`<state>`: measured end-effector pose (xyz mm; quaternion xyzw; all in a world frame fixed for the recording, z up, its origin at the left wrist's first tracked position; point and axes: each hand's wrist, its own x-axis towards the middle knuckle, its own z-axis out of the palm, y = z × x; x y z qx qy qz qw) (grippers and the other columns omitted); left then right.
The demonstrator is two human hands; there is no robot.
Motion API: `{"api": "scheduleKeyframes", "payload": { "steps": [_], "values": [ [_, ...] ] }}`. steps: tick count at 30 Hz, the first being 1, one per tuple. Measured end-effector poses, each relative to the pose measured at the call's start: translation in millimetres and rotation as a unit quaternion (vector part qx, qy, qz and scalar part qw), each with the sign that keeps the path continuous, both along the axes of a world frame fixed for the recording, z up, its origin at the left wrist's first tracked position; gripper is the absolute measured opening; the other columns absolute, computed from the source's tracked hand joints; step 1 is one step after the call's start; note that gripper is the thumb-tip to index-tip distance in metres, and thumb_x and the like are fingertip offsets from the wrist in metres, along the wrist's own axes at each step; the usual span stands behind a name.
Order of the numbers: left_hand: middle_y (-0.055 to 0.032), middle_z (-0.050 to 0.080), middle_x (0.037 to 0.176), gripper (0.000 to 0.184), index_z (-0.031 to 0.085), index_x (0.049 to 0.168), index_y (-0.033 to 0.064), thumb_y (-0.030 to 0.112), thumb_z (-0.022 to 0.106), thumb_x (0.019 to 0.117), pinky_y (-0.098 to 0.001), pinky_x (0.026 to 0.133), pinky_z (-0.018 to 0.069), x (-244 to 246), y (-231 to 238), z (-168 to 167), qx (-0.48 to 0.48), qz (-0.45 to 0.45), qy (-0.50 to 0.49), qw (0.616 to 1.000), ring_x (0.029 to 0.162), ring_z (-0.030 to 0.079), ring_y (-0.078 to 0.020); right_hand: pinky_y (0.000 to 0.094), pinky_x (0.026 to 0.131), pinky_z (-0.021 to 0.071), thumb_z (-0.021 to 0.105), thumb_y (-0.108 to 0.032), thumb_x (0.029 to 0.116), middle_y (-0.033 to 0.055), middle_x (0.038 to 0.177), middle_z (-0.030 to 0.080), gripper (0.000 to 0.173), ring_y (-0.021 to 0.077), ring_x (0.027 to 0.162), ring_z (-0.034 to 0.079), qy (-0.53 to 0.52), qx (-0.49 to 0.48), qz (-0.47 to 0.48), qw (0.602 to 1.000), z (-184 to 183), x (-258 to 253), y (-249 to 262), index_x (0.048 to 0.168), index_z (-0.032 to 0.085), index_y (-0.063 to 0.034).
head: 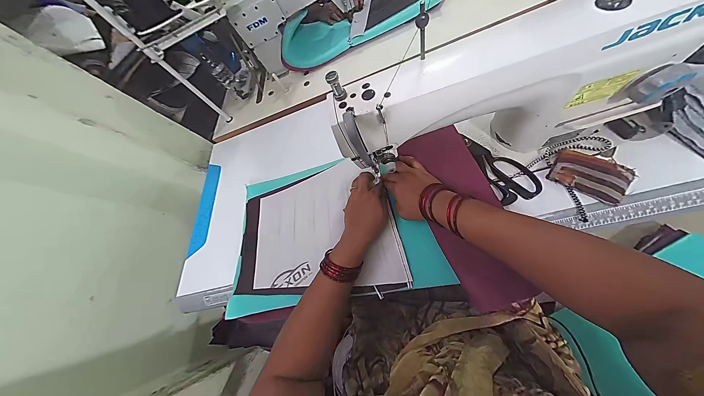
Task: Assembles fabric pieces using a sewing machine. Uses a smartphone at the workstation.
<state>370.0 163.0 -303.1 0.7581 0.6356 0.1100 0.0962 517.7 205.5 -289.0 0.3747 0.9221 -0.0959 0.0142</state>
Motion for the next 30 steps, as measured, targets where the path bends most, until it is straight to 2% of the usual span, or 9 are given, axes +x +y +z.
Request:
{"api": "scheduleKeyframes", "payload": {
  "steps": [4,6,10,14,16,19,22,25,30],
  "values": [
    [-0.0208,0.06,0.125,0.027,0.076,0.109,0.0016,0.016,0.054,0.1038,-0.0505,0.1,0.0489,-2,9,1,-0.001,0.022,-0.008,1.0,0.12,0.057,-0.0368,0.0593,0.12,0.0235,0.068,-0.021,0.0899,0.017,0.14,0.059,0.035,0.0399,0.138,0.045,0.037,-0.003,-0.01,0.999,0,0,11,0.119,0.075,-0.0037],
    [-0.0198,0.063,0.125,0.025,0.075,0.112,0.0012,0.015,0.056,0.1033,-0.0505,0.103,0.0484,-3,12,0,0.005,0.018,-0.011,1.0,0.121,0.058,-0.0358,0.0569,0.121,0.0215,0.062,-0.02,0.0938,0.0165,0.145,0.056,0.036,0.0374,0.142,0.043,0.031,-0.027,-0.012,0.999,1,1,19,0.124,0.073,-0.0043],
    [-0.021,0.064,0.127,0.023,0.073,0.112,-0.0023,0.013,0.058,0.1022,-0.0521,0.106,0.047,-4,15,-6,0.036,0.008,-0.024,0.999,0.124,0.059,-0.0369,0.0558,0.118,0.0262,0.059,-0.018,0.0941,0.014,0.139,0.061,0.032,0.0346,0.138,0.047,0.04,-0.009,-0.01,0.999,1,2,25,0.119,0.074,-0.0042],
    [-0.0222,0.065,0.128,0.025,0.071,0.116,-0.0035,0.013,0.058,0.1017,-0.053,0.109,0.0458,-8,0,-16,0.09,-0.021,-0.035,0.995,0.127,0.059,-0.0382,0.0548,0.124,0.0184,0.06,-0.009,0.0931,0.0136,0.13,0.067,0.029,0.0348,0.135,0.051,0.044,0.007,0.012,0.999,0,4,12,0.118,0.073,-0.0016],
    [-0.0211,0.066,0.129,0.028,0.072,0.119,-0.0021,0.016,0.058,0.1016,-0.0539,0.109,0.0446,-7,-17,-16,0.101,-0.027,-0.017,0.994,0.128,0.058,-0.0388,0.0583,0.124,0.0163,0.065,-0.005,0.0895,0.0143,0.129,0.068,0.031,0.0359,0.133,0.054,0.062,0.014,0.011,0.998,-1,6,-8,0.119,0.073,0.0005],
    [-0.0193,0.068,0.126,0.031,0.073,0.119,0.0002,0.02,0.059,0.1009,-0.0552,0.099,0.0511,-6,-41,-23,0.143,-0.037,0.005,0.989,0.121,0.063,-0.0408,0.0558,0.126,0.007,0.059,-0.006,0.0941,0.0129,0.153,0.052,0.045,0.0326,0.146,0.042,-0.003,-0.031,0.006,0.999,4,7,-37,0.139,0.061,0.0011],
    [-0.0167,0.066,0.134,0.035,0.071,0.124,0.0,0.02,0.053,0.1023,-0.0564,0.099,0.0501,-6,-43,-28,0.149,-0.039,0.031,0.988,0.124,0.062,-0.0401,0.0545,0.127,0.002,0.056,-0.01,0.0977,0.0124,0.16,0.044,0.046,0.0311,0.151,0.033,-0.053,-0.048,0.001,0.997,9,3,-44,0.142,0.057,0.0009],
    [-0.013,0.066,0.137,0.038,0.07,0.127,0.0014,0.021,0.049,0.1026,-0.057,0.103,0.047,-9,-37,-22,0.127,-0.052,0.05,0.989,0.128,0.06,-0.038,0.0576,0.126,0.0013,0.058,-0.014,0.0972,0.0123,0.156,0.048,0.045,0.0316,0.15,0.034,-0.055,-0.062,0.003,0.997,10,1,-35,0.14,0.06,0.0004],
    [-0.0135,0.067,0.135,0.039,0.071,0.125,0.0005,0.021,0.046,0.1037,-0.0549,0.105,0.0468,-8,-24,-11,0.077,-0.059,0.066,0.993,0.13,0.059,-0.0359,0.0612,0.124,0.0022,0.063,-0.02,0.095,0.0095,0.145,0.059,0.041,0.0317,0.146,0.039,-0.042,-0.066,0.005,0.997,10,0,-22,0.132,0.066,-0.0018]
  ]
}}
